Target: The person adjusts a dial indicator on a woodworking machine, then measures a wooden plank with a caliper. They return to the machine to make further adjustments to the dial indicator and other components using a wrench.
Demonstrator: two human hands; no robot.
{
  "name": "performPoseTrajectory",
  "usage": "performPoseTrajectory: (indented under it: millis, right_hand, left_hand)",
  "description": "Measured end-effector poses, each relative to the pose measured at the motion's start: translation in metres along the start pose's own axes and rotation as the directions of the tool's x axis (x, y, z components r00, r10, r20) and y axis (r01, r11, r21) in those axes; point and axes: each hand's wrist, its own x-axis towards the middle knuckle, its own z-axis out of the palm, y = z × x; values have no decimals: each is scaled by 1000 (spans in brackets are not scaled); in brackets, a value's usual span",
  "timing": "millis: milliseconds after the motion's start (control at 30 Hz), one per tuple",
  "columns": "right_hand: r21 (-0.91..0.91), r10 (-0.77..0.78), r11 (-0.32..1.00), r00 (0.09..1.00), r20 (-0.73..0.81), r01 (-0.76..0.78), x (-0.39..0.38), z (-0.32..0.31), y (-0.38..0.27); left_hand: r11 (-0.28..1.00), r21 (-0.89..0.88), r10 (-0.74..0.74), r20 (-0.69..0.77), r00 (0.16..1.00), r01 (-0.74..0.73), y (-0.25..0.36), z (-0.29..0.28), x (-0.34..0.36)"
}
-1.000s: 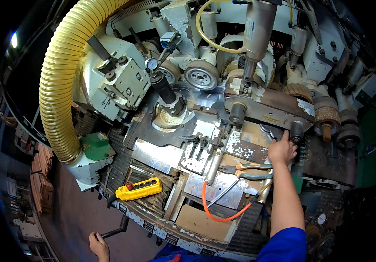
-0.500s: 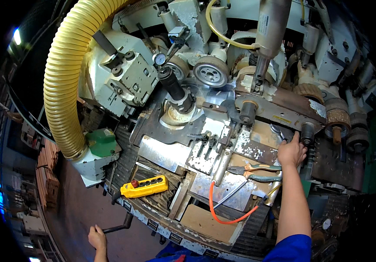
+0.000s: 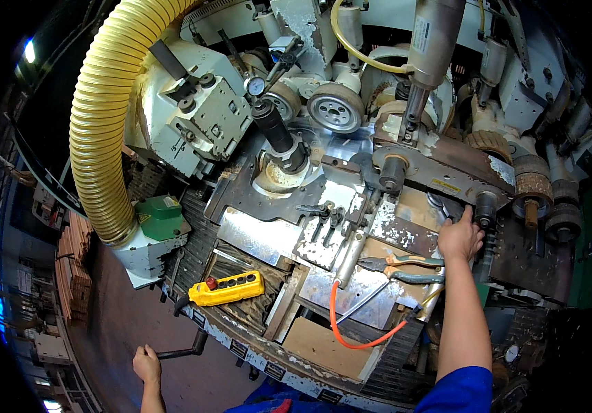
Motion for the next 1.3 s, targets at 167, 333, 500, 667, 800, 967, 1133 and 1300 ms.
performPoseTrajectory:
  millis: [167, 333, 500, 667, 800, 967, 1133, 1300]
  right_hand:
    - [-3, -4, 1000, 1000, 10, 4, 2, 3, 3]
    - [18, 3, 1000, 1000, 4, -3, 3, 1, 3]
    - [16, 0, 1000, 1000, 15, 0, 2, -1, -2]
    - [0, -7, 1000, 1000, -9, 7, 3, 4, 3]
    - [-4, -3, 1000, 1000, -13, 3, 2, 4, 3]
    - [1, -2, 1000, 1000, -8, 2, 2, 3, 2]
    - [7, 6, 1000, 1000, -2, -6, 0, 0, 1]
    - [13, 10, 1000, 1000, 9, -11, -1, 0, -1]
  left_hand:
    - [999, -32, -29, 57, 998, 31, 7, -7, 4]
    - [996, -81, 41, 67, 997, -36, 0, 6, 38]
    - [997, -72, -4, 161, 987, 16, -11, 18, 56]
    - [994, -92, -37, 201, 979, 56, -13, 18, 53]
    - [996, -79, -31, 196, 980, 48, -13, 18, 54]
    - [995, -85, -41, 207, 978, 59, -12, 16, 55]
    - [993, -114, 1, 201, 979, 22, -12, 17, 57]
    - [991, -133, 25, 228, 973, 6, -29, 42, 79]
